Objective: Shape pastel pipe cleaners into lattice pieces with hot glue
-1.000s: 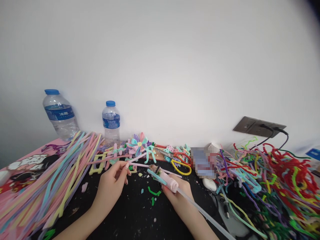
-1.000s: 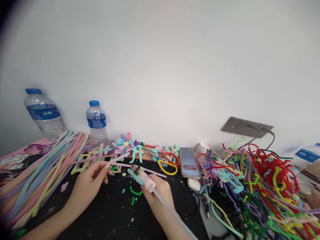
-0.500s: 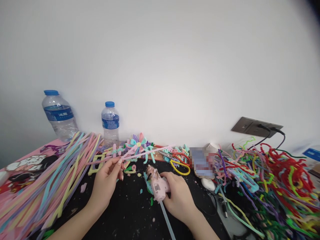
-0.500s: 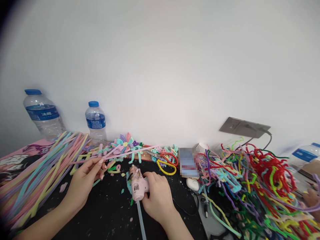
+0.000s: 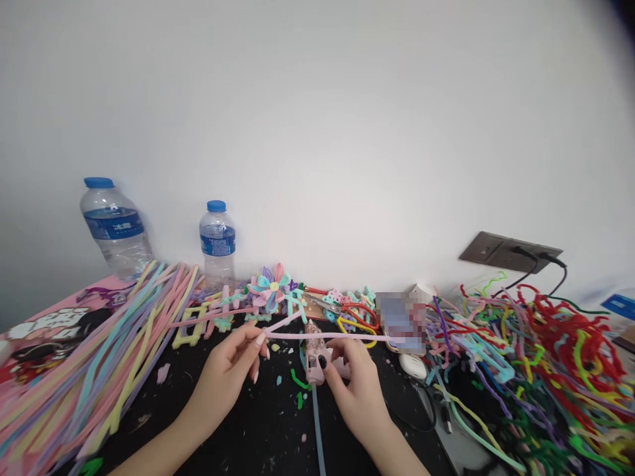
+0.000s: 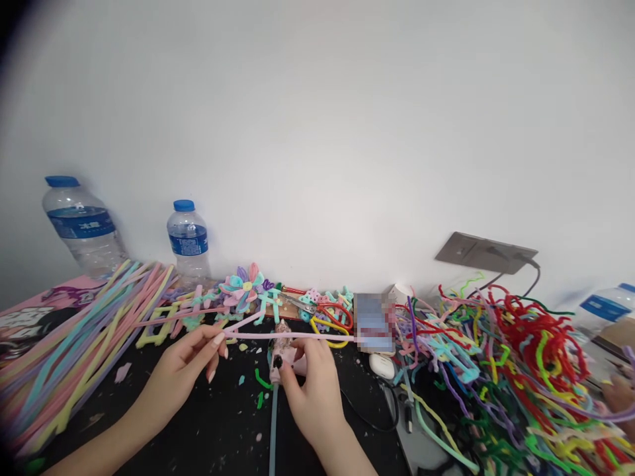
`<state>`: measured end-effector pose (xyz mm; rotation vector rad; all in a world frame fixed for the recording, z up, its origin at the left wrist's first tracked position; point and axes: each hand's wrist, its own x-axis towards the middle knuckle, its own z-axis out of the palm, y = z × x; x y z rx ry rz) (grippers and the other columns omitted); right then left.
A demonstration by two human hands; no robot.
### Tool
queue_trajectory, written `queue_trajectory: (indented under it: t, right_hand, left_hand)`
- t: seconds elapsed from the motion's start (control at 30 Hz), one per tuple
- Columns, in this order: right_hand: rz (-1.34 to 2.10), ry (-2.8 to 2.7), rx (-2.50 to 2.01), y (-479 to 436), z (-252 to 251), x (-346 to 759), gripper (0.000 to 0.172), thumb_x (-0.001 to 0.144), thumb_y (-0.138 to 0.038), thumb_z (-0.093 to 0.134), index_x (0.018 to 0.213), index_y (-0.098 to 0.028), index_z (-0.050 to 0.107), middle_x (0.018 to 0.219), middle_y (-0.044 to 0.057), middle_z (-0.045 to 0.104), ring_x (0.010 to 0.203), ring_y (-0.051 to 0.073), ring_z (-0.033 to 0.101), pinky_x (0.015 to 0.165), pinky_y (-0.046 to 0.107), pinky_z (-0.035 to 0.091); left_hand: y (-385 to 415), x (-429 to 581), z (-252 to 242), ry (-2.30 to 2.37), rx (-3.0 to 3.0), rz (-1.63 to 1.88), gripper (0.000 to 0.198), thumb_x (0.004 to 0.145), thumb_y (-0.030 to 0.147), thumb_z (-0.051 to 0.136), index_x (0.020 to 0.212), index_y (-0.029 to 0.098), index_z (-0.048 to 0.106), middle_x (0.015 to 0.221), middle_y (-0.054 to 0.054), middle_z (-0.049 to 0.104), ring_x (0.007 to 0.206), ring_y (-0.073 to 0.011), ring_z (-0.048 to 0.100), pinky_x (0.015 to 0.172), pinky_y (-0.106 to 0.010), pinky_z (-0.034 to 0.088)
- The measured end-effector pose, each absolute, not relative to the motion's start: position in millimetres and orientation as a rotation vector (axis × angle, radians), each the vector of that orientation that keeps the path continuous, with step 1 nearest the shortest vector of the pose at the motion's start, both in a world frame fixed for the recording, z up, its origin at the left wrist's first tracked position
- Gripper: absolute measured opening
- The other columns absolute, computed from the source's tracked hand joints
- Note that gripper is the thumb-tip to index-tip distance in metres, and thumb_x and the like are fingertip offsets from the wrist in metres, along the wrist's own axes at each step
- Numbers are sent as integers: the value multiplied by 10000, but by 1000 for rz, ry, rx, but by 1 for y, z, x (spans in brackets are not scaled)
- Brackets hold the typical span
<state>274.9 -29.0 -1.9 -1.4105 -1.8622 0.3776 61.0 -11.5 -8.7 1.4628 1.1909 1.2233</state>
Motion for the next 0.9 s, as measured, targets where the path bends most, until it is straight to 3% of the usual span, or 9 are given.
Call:
queue_trajectory:
  t: [0.17,0.33,0.47,0.67,0.8,0.9]
  right_hand:
    - [943,-1439,-1143,-26,-9,269,235,885,-379,444,757,-187,485,632,-28,464,550,107,414,511,208,341]
    - [1161,-1194,-1086,-23,-17,270,332,874,-456,460,682,-186,428,541,-68,358,472,73,270,430,192,219]
    - [1211,-1135,-1039,-21,-19,272,328,849,-449,509,674,-184,429,525,-73,352,457,64,253,419,192,201]
    - [1218,-1150,-1050,-24,-11,271,323,815,-437,567,902,-128,606,505,-75,345,456,58,240,424,195,160]
    - [1285,-1163,-961,-25,-10,272,371,821,-425,572,1080,-163,607,537,-74,334,462,55,227,423,192,163]
    - [1313,-1192,-921,-25,-12,273,355,826,-407,576,1106,-190,603,552,-68,358,466,53,253,425,189,180]
  left_hand:
    - [-16,64,-10,1102,1560,1056,230,890,357,419,766,206,542,707,27,554,477,-100,473,546,-233,413]
    - [-19,65,-10,1009,1599,958,219,902,342,410,792,214,549,687,38,540,467,-93,475,532,-223,395]
    - [-20,65,-9,1003,1618,946,226,904,351,413,794,213,554,683,42,526,468,-89,477,520,-216,383]
    - [-20,64,-10,994,1623,906,240,910,364,397,824,199,548,700,33,533,476,-90,479,519,-212,392]
    - [-19,66,-10,987,1644,857,263,916,361,388,811,190,558,681,40,520,480,-84,476,524,-199,400]
    - [-19,67,-11,957,1644,826,254,913,365,397,833,188,561,727,32,546,488,-80,477,516,-190,409]
